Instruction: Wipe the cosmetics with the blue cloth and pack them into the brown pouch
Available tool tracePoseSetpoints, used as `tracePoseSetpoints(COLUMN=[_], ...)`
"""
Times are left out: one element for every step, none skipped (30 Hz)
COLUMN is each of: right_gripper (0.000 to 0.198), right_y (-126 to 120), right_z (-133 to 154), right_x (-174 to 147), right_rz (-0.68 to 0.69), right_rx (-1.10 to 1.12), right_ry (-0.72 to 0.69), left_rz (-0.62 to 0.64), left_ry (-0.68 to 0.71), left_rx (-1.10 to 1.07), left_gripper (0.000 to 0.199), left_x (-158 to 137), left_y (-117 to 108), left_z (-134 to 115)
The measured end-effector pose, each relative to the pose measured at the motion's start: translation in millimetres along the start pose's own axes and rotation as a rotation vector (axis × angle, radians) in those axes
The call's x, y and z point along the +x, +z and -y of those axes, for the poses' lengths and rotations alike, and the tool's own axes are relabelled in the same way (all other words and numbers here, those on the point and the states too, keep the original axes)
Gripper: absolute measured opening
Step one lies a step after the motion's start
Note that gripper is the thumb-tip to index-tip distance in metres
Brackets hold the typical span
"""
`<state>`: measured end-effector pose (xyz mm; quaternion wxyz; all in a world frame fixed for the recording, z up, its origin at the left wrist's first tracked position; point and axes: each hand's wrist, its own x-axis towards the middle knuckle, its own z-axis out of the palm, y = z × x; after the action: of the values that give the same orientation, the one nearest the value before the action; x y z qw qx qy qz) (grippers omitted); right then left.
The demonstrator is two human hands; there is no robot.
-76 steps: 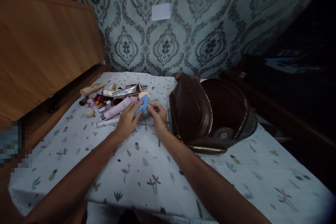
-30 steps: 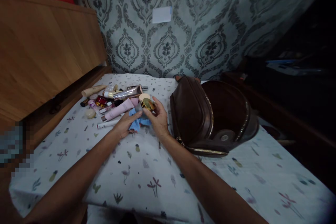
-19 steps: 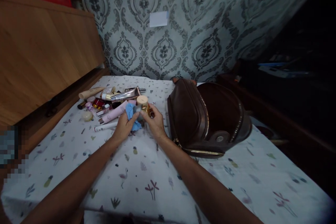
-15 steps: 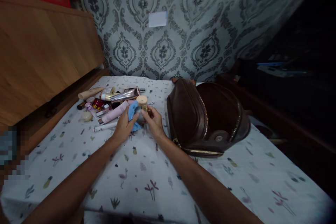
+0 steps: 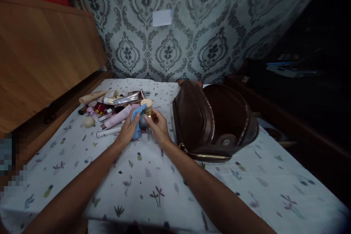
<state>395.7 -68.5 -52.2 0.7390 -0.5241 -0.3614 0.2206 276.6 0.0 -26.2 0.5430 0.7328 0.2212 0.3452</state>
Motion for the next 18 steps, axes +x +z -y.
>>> tracePoseSetpoints(right_gripper=[0.049,0.051,0.052,0.052,0.052,0.051,0.05,0.049,0.049,0.05,0.051,0.053,0.054,0.055,0.057,0.058,0.06,0.061], right_y=[0,0,0,0,0,-1,-1,-1,-1,-1,-1,-1,-1,-2,-3,-4,-7,-9], right_z=[0,0,0,1,2,4,6,8,10,12,14,16,19,22,25,29,34,39], right_x=[0,-1,-1,-2,-2,-3,-4,-4,-5,-5,-5,-6,-6,-7,-7,-8,-10,-12], right_rz=[0.0,0.003,0.008,0.018,0.031,0.048,0.068,0.088,0.107,0.125,0.138,0.15,0.163,0.177,0.19,0.201,0.209,0.214], right_rx=[-0.027,-0.051,-0.074,-0.098,-0.126,-0.158,-0.189,-0.215,-0.231,-0.24,-0.244,-0.248,-0.256,-0.271,-0.289,-0.308,-0.328,-0.348], right_ry=[-0.024,-0.046,-0.068,-0.09,-0.114,-0.139,-0.164,-0.188,-0.21,-0.229,-0.247,-0.266,-0.288,-0.31,-0.332,-0.355,-0.375,-0.39], left_rz=[-0.001,-0.01,-0.026,-0.047,-0.066,-0.084,-0.099,-0.111,-0.116,-0.116,-0.112,-0.11,-0.107,-0.111,-0.123,-0.139,-0.156,-0.169], left_ry=[-0.088,-0.166,-0.226,-0.269,-0.3,-0.323,-0.34,-0.355,-0.37,-0.389,-0.41,-0.435,-0.457,-0.472,-0.481,-0.483,-0.482,-0.484], left_rx=[-0.06,-0.112,-0.155,-0.19,-0.221,-0.251,-0.281,-0.313,-0.349,-0.389,-0.434,-0.479,-0.524,-0.564,-0.597,-0.623,-0.643,-0.66], left_gripper=[0.063,0.065,0.067,0.068,0.067,0.066,0.063,0.061,0.059,0.056,0.054,0.052,0.05,0.047,0.044,0.042,0.039,0.037], left_x=[0,1,1,2,3,4,5,6,7,8,8,9,8,7,6,5,4,3], left_y=[0,0,0,0,-1,-1,-1,-2,-2,-3,-3,-3,-3,-3,-2,-2,-1,1], left_z=[0,0,1,2,3,3,4,4,4,3,1,-2,-5,-9,-14,-18,-23,-27])
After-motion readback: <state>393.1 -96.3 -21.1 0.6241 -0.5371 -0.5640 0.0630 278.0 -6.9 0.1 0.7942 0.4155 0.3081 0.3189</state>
